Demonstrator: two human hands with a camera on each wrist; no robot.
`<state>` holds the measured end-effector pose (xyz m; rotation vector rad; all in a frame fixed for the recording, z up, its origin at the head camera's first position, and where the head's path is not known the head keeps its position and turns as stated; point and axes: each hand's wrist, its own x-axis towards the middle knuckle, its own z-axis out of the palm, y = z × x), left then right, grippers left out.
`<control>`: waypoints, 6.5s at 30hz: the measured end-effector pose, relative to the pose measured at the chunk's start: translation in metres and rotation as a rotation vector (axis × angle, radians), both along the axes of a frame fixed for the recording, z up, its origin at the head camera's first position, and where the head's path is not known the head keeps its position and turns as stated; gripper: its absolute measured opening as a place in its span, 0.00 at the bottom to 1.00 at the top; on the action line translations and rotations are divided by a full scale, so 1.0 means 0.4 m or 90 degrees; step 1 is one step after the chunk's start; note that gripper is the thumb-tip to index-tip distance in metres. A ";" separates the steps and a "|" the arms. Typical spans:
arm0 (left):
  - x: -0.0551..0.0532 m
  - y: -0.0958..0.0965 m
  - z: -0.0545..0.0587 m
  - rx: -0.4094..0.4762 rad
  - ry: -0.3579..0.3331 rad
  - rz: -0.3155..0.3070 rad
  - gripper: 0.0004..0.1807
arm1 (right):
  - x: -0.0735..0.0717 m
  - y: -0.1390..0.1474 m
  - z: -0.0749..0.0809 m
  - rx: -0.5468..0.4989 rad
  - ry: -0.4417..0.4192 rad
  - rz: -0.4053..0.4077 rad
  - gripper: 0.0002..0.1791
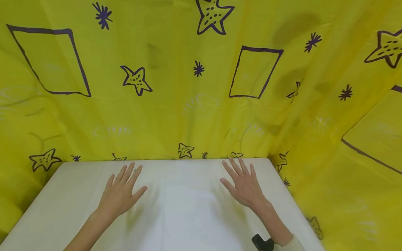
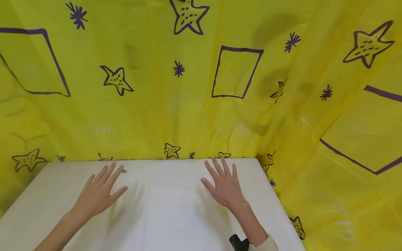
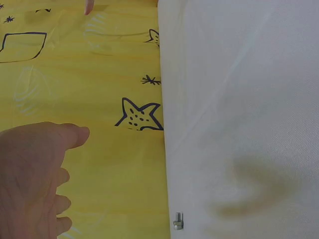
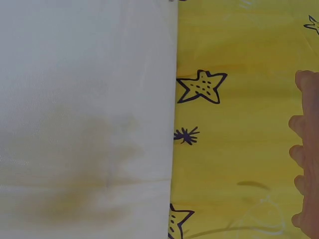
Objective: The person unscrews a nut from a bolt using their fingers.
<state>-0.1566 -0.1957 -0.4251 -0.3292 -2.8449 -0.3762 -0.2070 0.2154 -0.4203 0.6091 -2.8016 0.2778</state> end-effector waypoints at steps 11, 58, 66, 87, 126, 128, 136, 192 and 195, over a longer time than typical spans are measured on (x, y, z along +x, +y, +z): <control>-0.012 -0.030 -0.019 0.076 0.040 -0.024 0.36 | 0.001 -0.004 -0.015 -0.062 -0.007 0.017 0.35; -0.164 -0.175 -0.101 0.336 -0.117 -0.047 0.25 | -0.083 -0.284 -0.097 -0.474 -0.236 0.071 0.19; -0.183 -0.187 -0.123 0.339 -0.142 -0.038 0.23 | -0.099 -0.362 -0.113 -0.506 -0.255 0.104 0.17; -0.237 -0.201 -0.173 0.360 -0.167 -0.004 0.19 | -0.154 -0.509 -0.169 -0.506 -0.296 0.110 0.17; -0.287 -0.185 -0.220 0.352 -0.127 0.023 0.16 | -0.226 -0.726 -0.249 -0.494 -0.329 0.123 0.12; -0.292 -0.184 -0.221 0.341 -0.117 0.019 0.15 | -0.226 -0.740 -0.253 -0.495 -0.316 0.118 0.11; -0.313 -0.177 -0.216 0.313 -0.108 0.004 0.13 | -0.233 -0.769 -0.254 -0.458 -0.288 0.090 0.10; -0.273 -0.165 -0.163 0.454 -0.113 -0.048 0.13 | -0.246 -0.727 -0.192 -0.504 -0.254 0.142 0.04; -0.266 -0.155 -0.157 0.463 -0.111 -0.051 0.13 | -0.240 -0.709 -0.178 -0.511 -0.263 0.158 0.05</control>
